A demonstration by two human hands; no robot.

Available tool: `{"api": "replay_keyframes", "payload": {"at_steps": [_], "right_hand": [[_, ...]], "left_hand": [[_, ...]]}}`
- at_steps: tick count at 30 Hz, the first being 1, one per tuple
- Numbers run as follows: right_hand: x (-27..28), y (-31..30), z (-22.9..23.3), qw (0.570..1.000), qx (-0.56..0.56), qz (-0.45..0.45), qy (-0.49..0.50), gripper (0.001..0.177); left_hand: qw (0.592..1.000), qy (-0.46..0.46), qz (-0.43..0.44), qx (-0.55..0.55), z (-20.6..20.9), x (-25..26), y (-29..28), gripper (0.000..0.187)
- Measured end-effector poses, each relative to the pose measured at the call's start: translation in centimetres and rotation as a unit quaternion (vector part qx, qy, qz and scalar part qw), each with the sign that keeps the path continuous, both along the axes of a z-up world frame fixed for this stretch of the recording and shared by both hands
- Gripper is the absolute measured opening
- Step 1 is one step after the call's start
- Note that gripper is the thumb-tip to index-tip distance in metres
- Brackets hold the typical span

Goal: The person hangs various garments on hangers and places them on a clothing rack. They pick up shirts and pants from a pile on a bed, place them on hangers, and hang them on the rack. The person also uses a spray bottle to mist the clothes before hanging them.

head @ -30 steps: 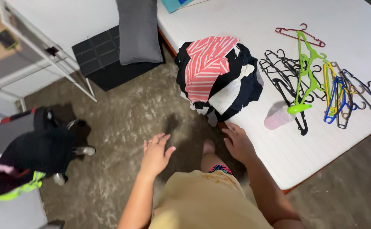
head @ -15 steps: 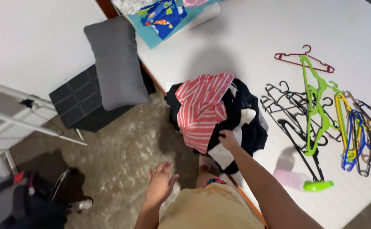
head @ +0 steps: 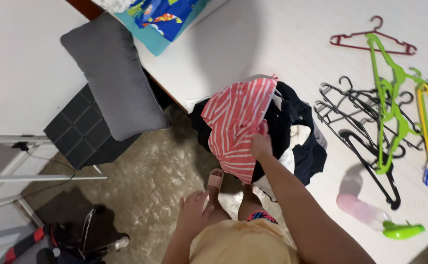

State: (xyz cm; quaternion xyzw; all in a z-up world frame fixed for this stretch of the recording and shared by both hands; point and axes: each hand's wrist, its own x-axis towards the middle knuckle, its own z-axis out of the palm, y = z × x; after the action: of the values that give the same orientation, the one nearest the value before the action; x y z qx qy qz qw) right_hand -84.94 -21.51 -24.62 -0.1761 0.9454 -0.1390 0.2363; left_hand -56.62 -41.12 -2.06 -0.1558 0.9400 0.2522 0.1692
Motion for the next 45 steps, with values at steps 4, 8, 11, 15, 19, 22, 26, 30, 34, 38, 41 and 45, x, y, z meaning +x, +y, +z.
{"api": "replay_keyframes", "payload": {"at_steps": [4,8,11,15,19,22,26,30,34,38,41,45], "right_hand": [[5.1,-1.3,6.3,0.984,-0.153,0.088,-0.026,0.024],[12.8,-2.5,17.5,0.924,-0.257,0.267,0.092,0.040],[16.3,-4.3,24.5,0.931,-0.212,0.294,0.042,0.033],[19.5,-4.3,28.9,0.927,-0.316,-0.016,-0.201,0.018],[22.7,-1.6,26.6,0.968,-0.242,-0.045,-0.044,0.032],[24.6,1.7,24.3,0.935,-0.276,-0.197,-0.107,0.041],[25.2,4.5,22.2,0.897,-0.347,-0.251,-0.111,0.044],[23.3,7.6,22.4,0.725,-0.510,-0.461,-0.041,0.040],[22.6,11.6,25.1,0.500,-0.671,-0.544,0.065,0.038],[22.7,10.2,26.2,0.484,-0.743,-0.457,0.076,0.042],[22.5,5.9,28.2,0.579,-0.736,-0.346,0.058,0.049],[24.2,-0.7,31.7,0.709,-0.674,-0.207,0.016,0.058]], "left_hand": [[0.985,0.127,-0.074,0.094,1.0,-5.9,-3.1,0.034],[0.965,0.147,-0.025,0.217,-0.3,-12.4,-4.1,0.024],[0.955,-0.034,-0.109,0.273,-2.1,-16.2,-2.7,0.022],[0.913,-0.172,-0.255,0.268,-2.6,-15.4,0.6,0.018],[0.933,-0.157,-0.277,0.167,0.4,-15.1,1.1,0.015],[0.893,-0.033,-0.055,0.446,2.1,-15.1,0.2,0.014],[0.728,0.041,0.006,0.684,1.3,-13.2,0.7,0.015],[0.725,0.140,0.011,0.674,1.7,-12.3,-0.4,0.013],[0.731,0.072,-0.071,0.675,1.1,-13.3,-4.5,0.013],[0.814,-0.085,-0.381,0.430,0.0,-12.0,-6.6,0.021],[0.858,0.067,-0.400,0.314,2.7,-11.0,-5.3,0.051],[0.807,0.409,-0.301,0.301,7.8,-11.6,-3.0,0.083]]}}
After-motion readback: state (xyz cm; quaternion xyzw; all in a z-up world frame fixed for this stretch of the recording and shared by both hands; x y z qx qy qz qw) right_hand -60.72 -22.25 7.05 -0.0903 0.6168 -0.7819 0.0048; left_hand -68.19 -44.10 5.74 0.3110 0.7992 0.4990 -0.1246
